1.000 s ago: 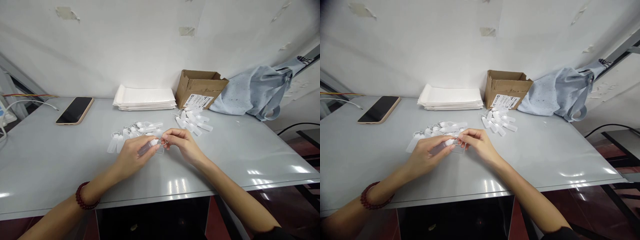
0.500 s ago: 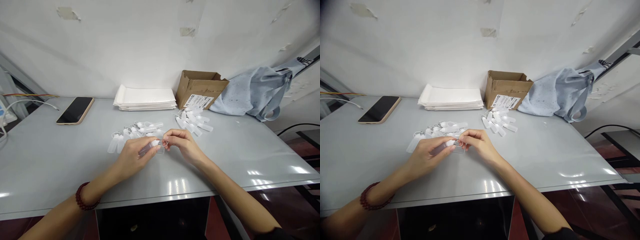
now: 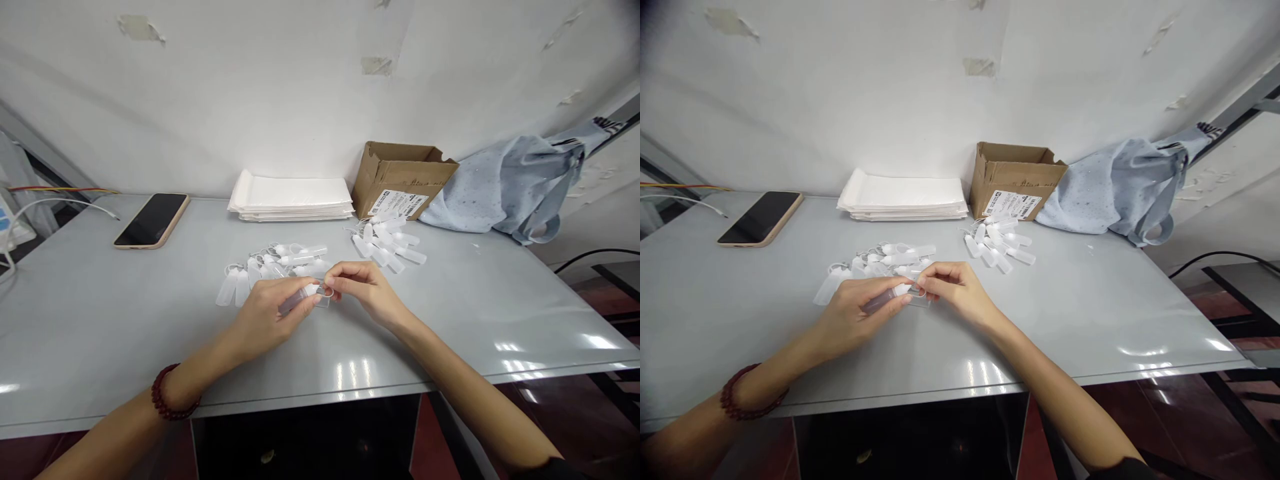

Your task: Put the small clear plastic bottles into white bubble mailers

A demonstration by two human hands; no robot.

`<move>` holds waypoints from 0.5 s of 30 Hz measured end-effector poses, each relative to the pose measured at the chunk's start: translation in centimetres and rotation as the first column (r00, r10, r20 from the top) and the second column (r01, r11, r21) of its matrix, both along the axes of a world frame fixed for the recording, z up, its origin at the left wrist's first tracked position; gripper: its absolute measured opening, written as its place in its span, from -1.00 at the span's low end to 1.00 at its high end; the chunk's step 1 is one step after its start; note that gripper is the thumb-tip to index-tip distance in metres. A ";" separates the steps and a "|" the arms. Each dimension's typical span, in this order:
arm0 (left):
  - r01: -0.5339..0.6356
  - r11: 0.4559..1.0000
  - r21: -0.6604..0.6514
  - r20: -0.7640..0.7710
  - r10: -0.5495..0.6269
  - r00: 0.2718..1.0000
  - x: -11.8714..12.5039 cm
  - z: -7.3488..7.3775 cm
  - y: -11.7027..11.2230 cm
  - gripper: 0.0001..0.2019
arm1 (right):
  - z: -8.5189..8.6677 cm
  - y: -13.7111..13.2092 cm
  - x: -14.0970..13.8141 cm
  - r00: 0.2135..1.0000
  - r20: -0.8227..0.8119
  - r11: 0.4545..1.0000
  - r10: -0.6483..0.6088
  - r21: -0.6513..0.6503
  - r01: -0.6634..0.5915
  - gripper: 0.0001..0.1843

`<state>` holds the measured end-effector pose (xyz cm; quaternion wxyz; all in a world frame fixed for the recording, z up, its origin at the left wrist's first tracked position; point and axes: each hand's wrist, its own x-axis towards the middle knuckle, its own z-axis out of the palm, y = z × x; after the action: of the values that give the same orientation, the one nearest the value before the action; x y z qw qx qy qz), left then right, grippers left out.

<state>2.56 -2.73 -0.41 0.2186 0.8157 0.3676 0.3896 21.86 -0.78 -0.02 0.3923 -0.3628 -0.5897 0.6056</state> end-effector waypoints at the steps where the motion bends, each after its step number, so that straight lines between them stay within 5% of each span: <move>1: -0.001 1.000 0.006 0.002 0.001 1.000 0.0 0.0 0.0 -0.81 | 0.0 0.0 0.0 1.000 0.006 1.000 0.005 0.002 -0.005 -0.86; 15: 0.017 0.997 0.075 -0.005 -0.017 1.000 0.0 -0.6 0.0 -0.82 | 0.1 -0.2 -0.3 0.999 0.049 0.998 0.009 -0.058 -0.006 -0.85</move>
<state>2.55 -2.72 -0.99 0.1903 0.8272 0.3461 0.3996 21.58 -0.94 0.11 0.3648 -0.3867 -0.5828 0.6147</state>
